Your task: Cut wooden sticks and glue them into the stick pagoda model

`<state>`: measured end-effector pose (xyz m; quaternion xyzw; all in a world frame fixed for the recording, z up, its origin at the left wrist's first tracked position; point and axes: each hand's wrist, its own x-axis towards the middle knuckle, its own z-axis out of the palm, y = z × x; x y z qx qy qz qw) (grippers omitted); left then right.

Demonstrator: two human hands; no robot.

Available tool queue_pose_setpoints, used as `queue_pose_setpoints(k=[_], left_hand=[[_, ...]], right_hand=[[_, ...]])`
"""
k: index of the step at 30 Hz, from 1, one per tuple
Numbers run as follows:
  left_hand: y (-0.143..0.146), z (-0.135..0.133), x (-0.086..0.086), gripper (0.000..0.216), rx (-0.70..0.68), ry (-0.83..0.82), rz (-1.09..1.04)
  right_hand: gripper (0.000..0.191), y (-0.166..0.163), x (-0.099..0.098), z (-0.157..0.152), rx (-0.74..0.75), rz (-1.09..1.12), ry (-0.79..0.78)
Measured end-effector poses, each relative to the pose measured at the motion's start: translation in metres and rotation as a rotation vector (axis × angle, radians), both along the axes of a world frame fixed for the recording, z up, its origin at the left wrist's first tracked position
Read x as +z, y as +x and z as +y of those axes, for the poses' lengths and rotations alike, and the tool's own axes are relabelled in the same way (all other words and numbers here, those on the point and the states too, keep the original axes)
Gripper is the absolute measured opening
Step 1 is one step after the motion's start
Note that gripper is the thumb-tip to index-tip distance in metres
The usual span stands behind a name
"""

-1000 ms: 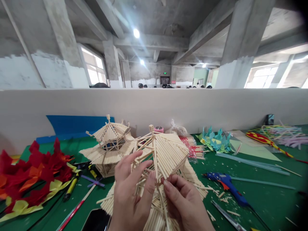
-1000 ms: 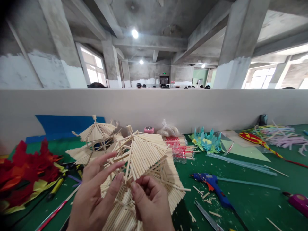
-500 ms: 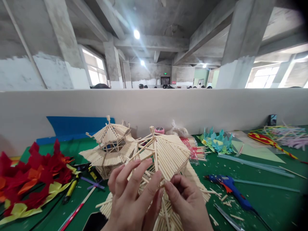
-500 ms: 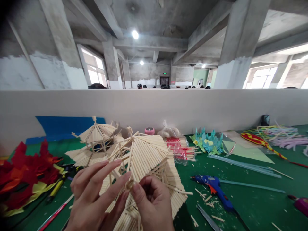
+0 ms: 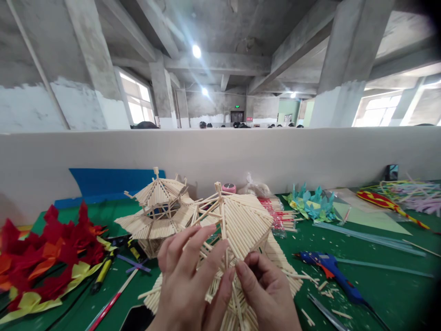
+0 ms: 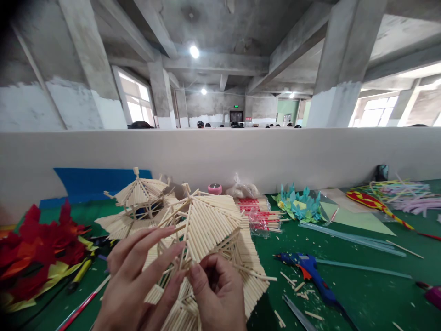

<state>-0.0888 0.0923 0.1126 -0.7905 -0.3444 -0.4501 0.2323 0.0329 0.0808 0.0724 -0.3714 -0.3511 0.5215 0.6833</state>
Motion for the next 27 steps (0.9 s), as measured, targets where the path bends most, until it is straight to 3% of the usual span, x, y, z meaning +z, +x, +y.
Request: queue_pose_setpoints(k=[5,8,10,16,21,27], left_hand=[[-0.002,0.002,0.010,0.016,-0.026,-0.451,-0.252],[0.000,0.002,0.022,0.027,-0.087,-0.793,-0.486],[0.001,0.002,0.033,0.035,-0.152,-0.935,-0.596],[0.006,0.004,0.057,0.045,-0.257,-1.216,-0.634],[0.010,0.008,0.059,0.054,-0.295,-1.322,-0.574],[0.010,0.010,0.057,0.054,-0.332,-1.406,-0.662]], right_hand=[[0.032,0.002,0.001,0.000,0.022,-0.043,-0.005],[0.033,0.003,0.002,-0.001,0.028,-0.039,-0.010],[0.034,0.003,0.002,-0.001,0.039,-0.045,-0.023],[0.036,0.008,0.000,0.001,0.123,-0.065,-0.034],[0.037,0.010,0.001,0.002,0.144,-0.059,-0.045],[0.038,0.011,0.009,-0.001,0.133,-0.045,-0.055]])
